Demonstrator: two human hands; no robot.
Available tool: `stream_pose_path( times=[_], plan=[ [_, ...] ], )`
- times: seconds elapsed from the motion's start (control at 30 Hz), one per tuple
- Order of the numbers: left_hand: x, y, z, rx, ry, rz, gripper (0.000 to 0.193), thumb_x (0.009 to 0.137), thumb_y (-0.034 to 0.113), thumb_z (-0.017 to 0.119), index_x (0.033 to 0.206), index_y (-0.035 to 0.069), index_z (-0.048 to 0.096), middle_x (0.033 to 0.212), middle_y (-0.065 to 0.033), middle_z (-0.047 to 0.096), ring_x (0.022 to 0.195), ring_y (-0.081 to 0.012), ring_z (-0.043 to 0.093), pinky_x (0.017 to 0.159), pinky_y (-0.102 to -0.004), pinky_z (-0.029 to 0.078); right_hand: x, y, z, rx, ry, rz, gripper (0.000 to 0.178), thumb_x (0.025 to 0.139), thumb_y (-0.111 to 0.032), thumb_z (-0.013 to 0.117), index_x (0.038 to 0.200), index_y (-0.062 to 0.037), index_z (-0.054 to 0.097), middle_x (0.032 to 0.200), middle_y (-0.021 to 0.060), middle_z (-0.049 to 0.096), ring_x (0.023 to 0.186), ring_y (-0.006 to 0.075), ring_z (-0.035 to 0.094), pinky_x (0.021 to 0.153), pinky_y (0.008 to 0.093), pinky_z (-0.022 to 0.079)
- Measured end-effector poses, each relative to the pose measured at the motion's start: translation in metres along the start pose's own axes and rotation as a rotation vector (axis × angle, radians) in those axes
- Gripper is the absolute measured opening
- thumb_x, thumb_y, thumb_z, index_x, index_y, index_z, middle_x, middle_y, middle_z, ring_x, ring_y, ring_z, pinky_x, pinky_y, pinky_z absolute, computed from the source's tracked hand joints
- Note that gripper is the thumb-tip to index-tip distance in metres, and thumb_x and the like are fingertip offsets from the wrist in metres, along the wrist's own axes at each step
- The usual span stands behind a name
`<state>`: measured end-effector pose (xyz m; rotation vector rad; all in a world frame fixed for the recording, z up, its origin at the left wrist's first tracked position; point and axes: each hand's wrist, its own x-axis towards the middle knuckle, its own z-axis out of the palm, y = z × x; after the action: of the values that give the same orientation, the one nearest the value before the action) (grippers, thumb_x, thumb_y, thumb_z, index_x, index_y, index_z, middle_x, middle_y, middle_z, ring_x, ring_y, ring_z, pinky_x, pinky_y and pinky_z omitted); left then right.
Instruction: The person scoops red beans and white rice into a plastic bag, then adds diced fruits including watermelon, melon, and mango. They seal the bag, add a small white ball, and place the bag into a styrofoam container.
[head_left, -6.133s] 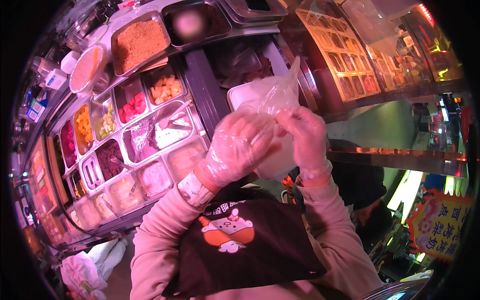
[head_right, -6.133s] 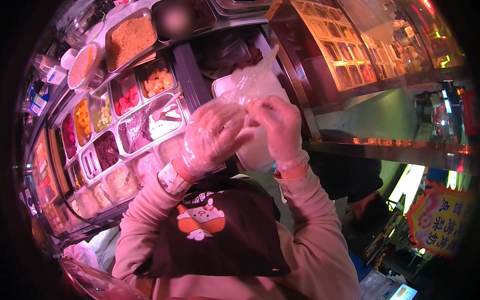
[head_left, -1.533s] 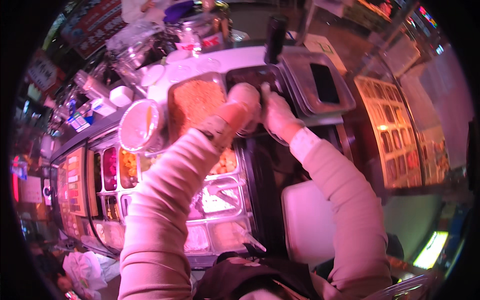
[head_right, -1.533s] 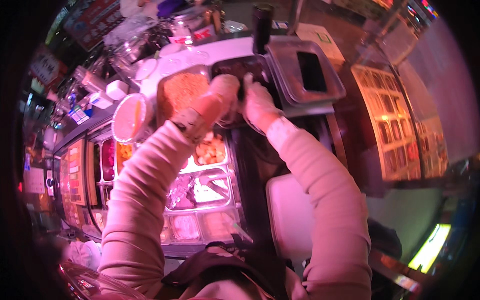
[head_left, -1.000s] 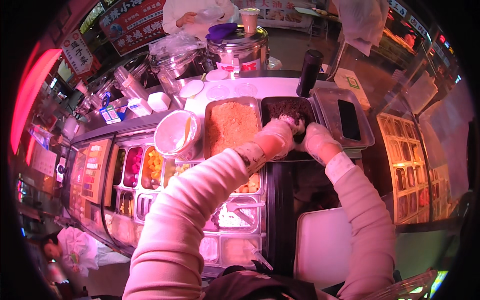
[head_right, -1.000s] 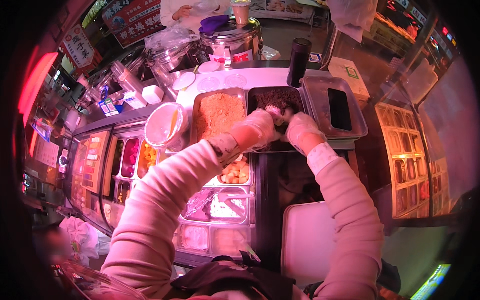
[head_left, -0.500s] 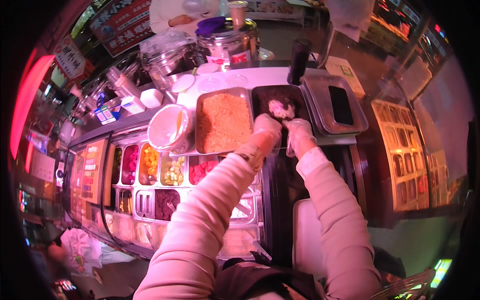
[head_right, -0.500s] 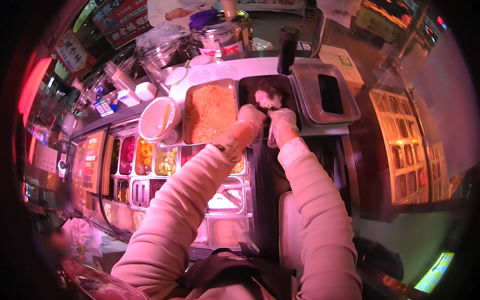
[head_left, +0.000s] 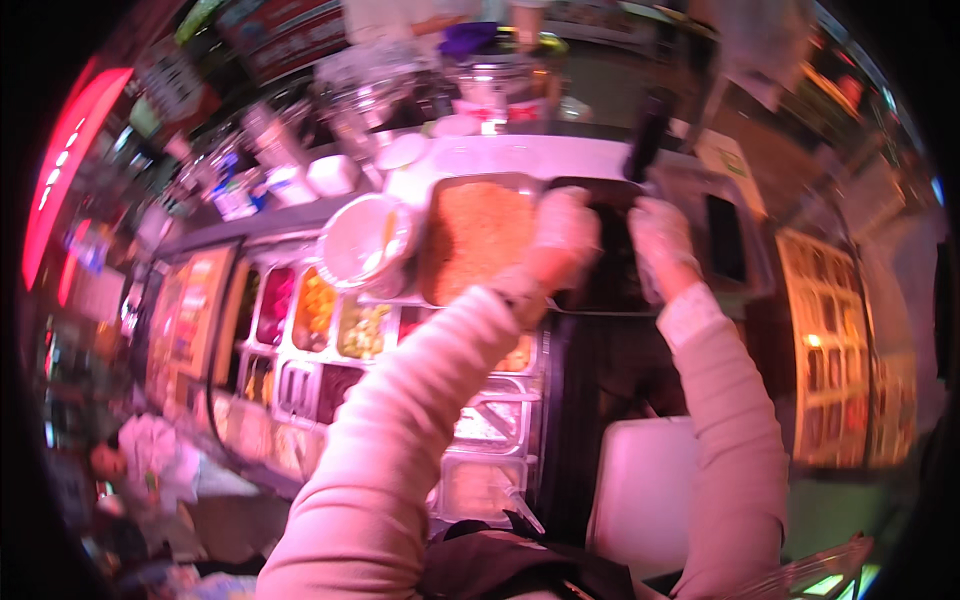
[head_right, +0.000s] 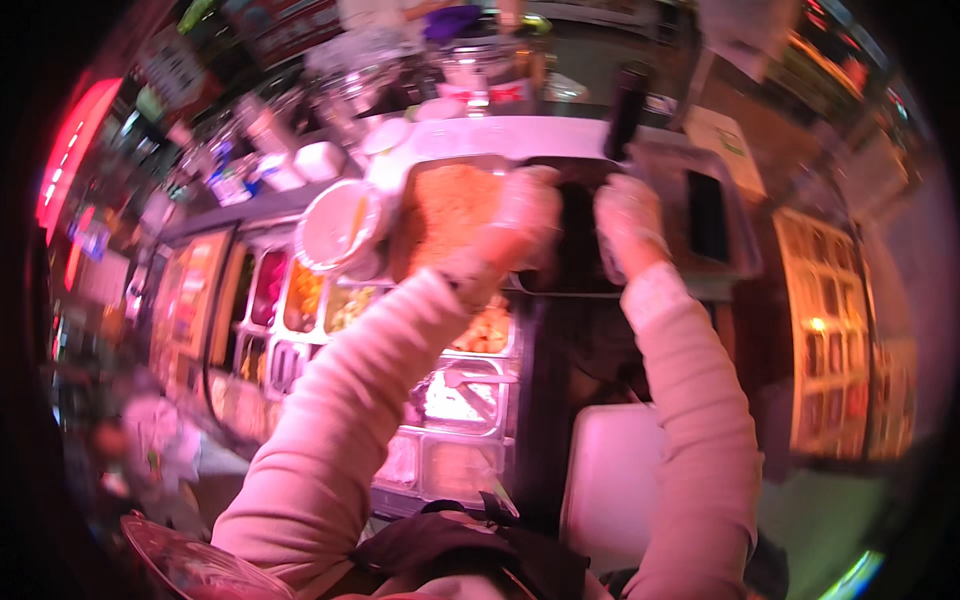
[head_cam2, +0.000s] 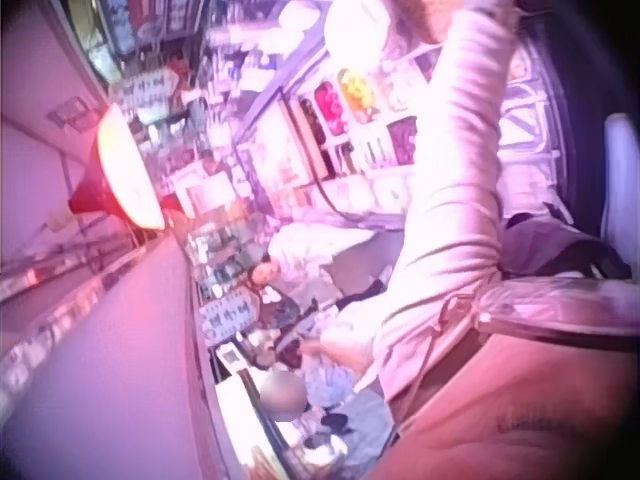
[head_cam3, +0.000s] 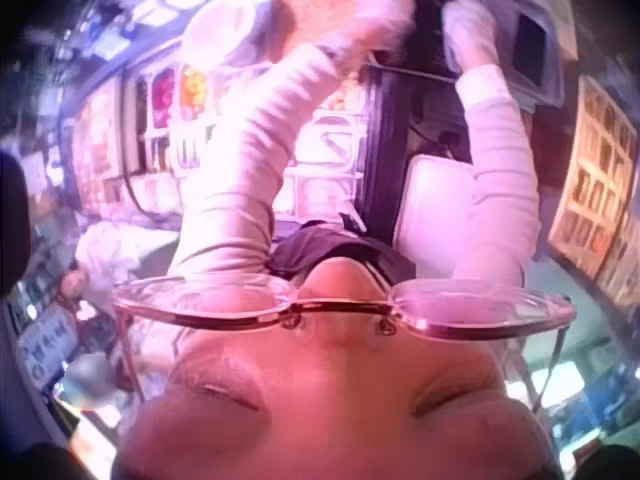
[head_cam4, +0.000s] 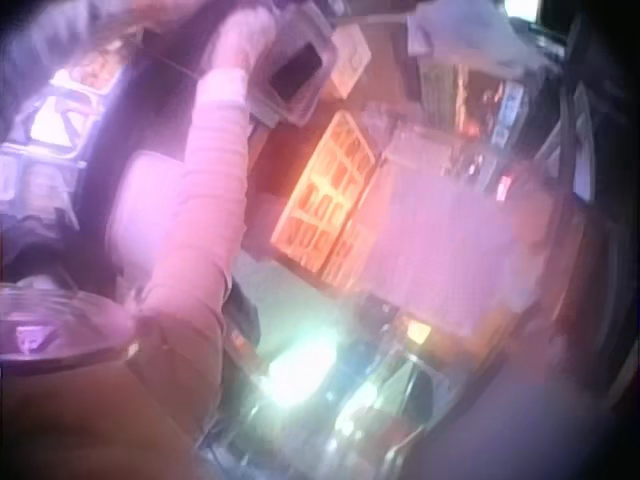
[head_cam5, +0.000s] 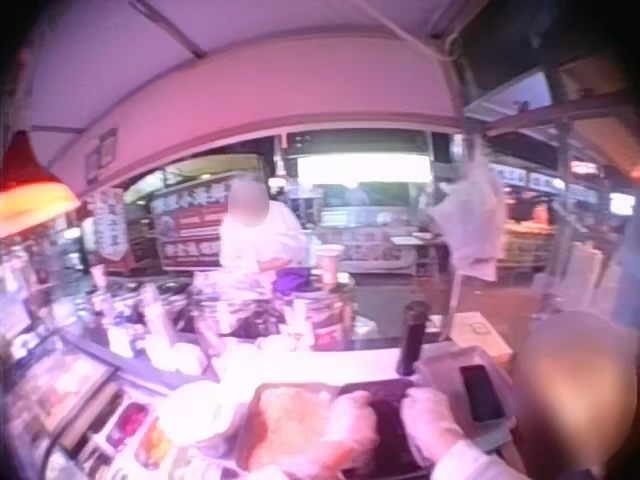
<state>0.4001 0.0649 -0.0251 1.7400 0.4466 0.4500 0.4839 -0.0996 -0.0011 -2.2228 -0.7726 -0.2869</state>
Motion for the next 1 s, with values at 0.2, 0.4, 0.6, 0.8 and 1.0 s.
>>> stream_pose_path(
  times=[0.2,0.4,0.6,0.8,1.0],
  plan=[
    [-0.005,0.010,0.056,0.424,0.456,0.205,0.026,0.100,0.024,0.055,0.104,0.003,0.070,0.084,-0.0293,0.070,0.083,-0.0495,0.068,0.078,-0.0575,0.055,-0.002,0.046,0.057,-0.003,0.221,0.063,0.052,0.108,-0.049,0.048,0.138,-0.0084,0.062,0.130,0.0233,0.065,0.122,0.0438,0.061,0.103,0.0485,0.049],
    [0.003,-0.010,0.056,0.270,0.344,0.199,0.034,0.106,0.033,0.050,0.108,0.005,0.069,0.104,-0.0254,0.071,0.100,-0.0482,0.066,0.086,-0.0558,0.053,0.000,0.036,0.089,0.401,0.092,0.378,0.057,0.105,-0.054,0.056,0.127,-0.0036,0.071,0.135,0.0178,0.067,0.123,0.0362,0.064,0.108,0.0398,0.047],
    [0.016,-0.007,0.070,0.461,0.256,0.266,0.031,0.102,0.032,0.055,0.096,0.006,0.072,0.100,-0.0217,0.073,0.094,-0.0434,0.071,0.085,-0.0505,0.057,0.003,0.041,0.106,0.970,0.264,0.376,0.041,0.102,-0.034,0.071,0.120,0.0029,0.072,0.116,0.0101,0.074,0.104,0.0199,0.066,0.099,0.0324,0.052],
    [0.041,-0.051,0.030,0.541,0.070,0.319,0.036,0.109,0.025,0.043,0.094,0.003,0.068,0.101,-0.0278,0.070,0.101,-0.0473,0.068,0.087,-0.0542,0.056,-0.005,-0.031,0.036,0.641,-0.224,0.437,0.060,0.102,-0.053,0.060,0.129,-0.0005,0.070,0.127,0.0198,0.073,0.114,0.0277,0.067,0.102,0.0376,0.049],
    [0.058,0.008,0.019,1.211,-0.283,0.443,0.019,0.097,0.017,0.059,0.103,0.006,0.073,0.106,-0.0222,0.071,0.095,-0.0403,0.070,0.082,-0.0455,0.057,0.070,0.071,0.021,-0.626,-0.494,-0.302,0.028,0.100,-0.024,0.050,0.096,-0.0064,0.072,0.102,0.0181,0.074,0.102,0.0396,0.072,0.085,0.0479,0.057]
  ],
)
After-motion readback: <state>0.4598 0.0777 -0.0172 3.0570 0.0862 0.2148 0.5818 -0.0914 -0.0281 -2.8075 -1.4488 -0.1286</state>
